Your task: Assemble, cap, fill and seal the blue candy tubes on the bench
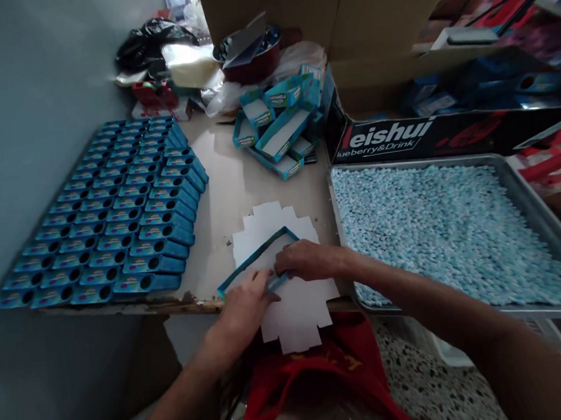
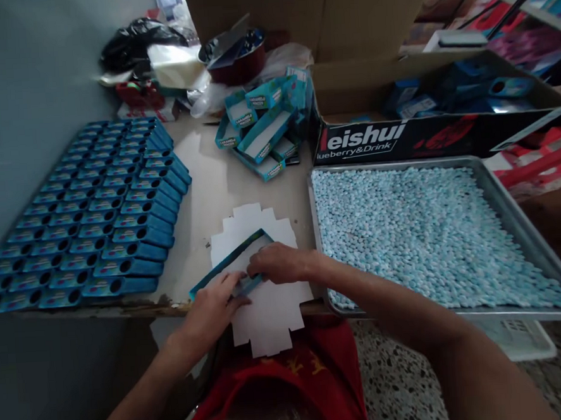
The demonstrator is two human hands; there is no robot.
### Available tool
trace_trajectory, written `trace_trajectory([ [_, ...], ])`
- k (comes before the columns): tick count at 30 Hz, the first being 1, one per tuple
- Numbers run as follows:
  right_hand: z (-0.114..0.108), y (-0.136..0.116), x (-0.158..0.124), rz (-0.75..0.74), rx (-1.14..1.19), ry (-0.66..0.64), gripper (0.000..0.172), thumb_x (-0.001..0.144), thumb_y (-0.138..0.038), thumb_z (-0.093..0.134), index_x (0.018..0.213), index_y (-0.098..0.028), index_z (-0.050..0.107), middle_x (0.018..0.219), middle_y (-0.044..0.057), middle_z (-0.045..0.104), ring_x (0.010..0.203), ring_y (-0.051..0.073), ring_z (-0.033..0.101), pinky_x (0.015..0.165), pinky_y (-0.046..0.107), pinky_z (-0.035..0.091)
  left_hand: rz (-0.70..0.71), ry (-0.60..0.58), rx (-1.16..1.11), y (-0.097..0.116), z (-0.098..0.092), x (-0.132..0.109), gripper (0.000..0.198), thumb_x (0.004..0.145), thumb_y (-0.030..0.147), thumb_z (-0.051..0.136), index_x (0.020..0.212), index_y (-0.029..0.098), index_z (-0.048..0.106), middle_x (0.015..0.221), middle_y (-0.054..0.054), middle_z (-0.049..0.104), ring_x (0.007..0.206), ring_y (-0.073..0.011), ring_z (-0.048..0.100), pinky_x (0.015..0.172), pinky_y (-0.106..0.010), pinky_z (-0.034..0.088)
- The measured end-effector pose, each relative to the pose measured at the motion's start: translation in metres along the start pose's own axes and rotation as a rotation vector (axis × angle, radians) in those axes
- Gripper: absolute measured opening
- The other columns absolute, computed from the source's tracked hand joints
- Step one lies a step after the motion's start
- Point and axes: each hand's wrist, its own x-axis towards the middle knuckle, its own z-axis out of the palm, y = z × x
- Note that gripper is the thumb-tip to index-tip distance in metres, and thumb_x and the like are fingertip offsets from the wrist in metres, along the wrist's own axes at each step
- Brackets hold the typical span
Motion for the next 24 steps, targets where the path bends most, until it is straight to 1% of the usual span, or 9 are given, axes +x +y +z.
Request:
trace_trajectory([
  [3,-0.041,0.016,-0.021,0.129,-0.186,0.09,0.039,0.086,0.007,0.056,0.103,-0.022,0.075,0.099,0.004,0.075,0.095,0.018,0.062,0.073,0.029,0.04,0.221,0.227,-0.093,-0.018,-0.039,0.016,0.018,0.091,0.032,0.073,0.11,0.029,0.074,0.131,-0.005,0.071,0.111,-0.0243,0.072,0.096,-0.036,0.058],
  [6,-0.109,0.057,-0.037,0.441,-0.402,0.22,0.037,0.093,0.003,0.048,0.109,-0.017,0.076,0.107,0.008,0.074,0.105,0.022,0.063,0.075,0.033,0.039,0.128,0.479,-0.112,-0.044,-0.062,0.069,0.021,0.097,0.042,0.066,0.107,0.025,0.074,0.106,-0.006,0.074,0.092,-0.0214,0.072,0.088,-0.035,0.058],
  [7,-0.134,0.075,-0.038,0.546,-0.454,0.289,0.036,0.097,-0.002,0.044,0.114,-0.015,0.074,0.112,0.01,0.072,0.108,0.023,0.063,0.077,0.035,0.04,0.094,0.474,-0.093,-0.05,-0.062,0.092,0.025,0.095,0.042,0.068,0.112,0.024,0.073,0.107,-0.007,0.074,0.093,-0.0216,0.071,0.088,-0.035,0.057],
  [9,-0.178,0.11,-0.035,0.657,-0.516,0.448,0.031,0.099,-0.012,0.053,0.125,-0.014,0.071,0.128,0.013,0.069,0.12,0.028,0.06,0.092,0.041,0.044,0.109,0.316,-0.001,-0.054,-0.053,0.137,0.048,0.084,0.043,0.082,0.125,0.022,0.069,0.118,-0.009,0.071,0.107,-0.0254,0.068,0.095,-0.037,0.055],
  [12,-0.212,0.139,-0.019,0.773,-0.507,0.688,0.038,0.102,-0.024,0.055,0.138,-0.014,0.064,0.142,0.016,0.061,0.135,0.033,0.049,0.109,0.053,0.041,0.078,0.076,0.2,-0.047,-0.027,0.178,0.068,0.07,0.045,0.093,0.128,0.02,0.069,0.132,-0.013,0.065,0.124,-0.0336,0.058,0.104,-0.043,0.049],
  [15,-0.191,0.125,-0.002,0.709,-0.438,0.711,0.042,0.103,-0.028,0.055,0.141,-0.011,0.061,0.142,0.018,0.059,0.135,0.033,0.05,0.11,0.051,0.042,0.017,0.063,0.228,-0.043,-0.009,0.18,0.064,0.075,0.045,0.089,0.13,0.019,0.068,0.133,-0.016,0.064,0.124,-0.0355,0.057,0.104,-0.044,0.049],
  [19,-0.108,0.082,-0.002,0.562,-0.362,0.48,0.033,0.097,-0.033,0.066,0.126,-0.018,0.071,0.141,0.015,0.061,0.128,0.036,0.053,0.102,0.05,0.048,0.054,0.301,0.157,-0.046,0.0,0.161,0.058,0.074,0.037,0.091,0.126,0.021,0.07,0.14,-0.017,0.062,0.127,-0.0369,0.058,0.108,-0.048,0.047],
  [22,-0.05,0.069,-0.014,0.559,-0.24,0.542,0.05,0.091,-0.039,0.073,0.136,-0.02,0.063,0.147,0.017,0.056,0.133,0.038,0.049,0.104,0.052,0.047,0.097,0.451,0.025,-0.043,-0.006,0.154,0.02,0.082,0.03,0.084,0.097,0.023,0.074,0.107,-0.009,0.075,0.107,-0.0285,0.069,0.1,-0.042,0.05],
  [24,-0.028,0.066,-0.023,0.604,-0.03,0.648,0.065,0.083,-0.042,0.08,0.14,-0.02,0.058,0.143,0.017,0.059,0.131,0.038,0.052,0.106,0.054,0.047,0.105,0.497,-0.126,-0.038,-0.021,0.152,0.013,0.083,0.03,0.082,0.084,0.023,0.071,0.087,-0.003,0.075,0.088,-0.0215,0.069,0.087,-0.035,0.052],
])
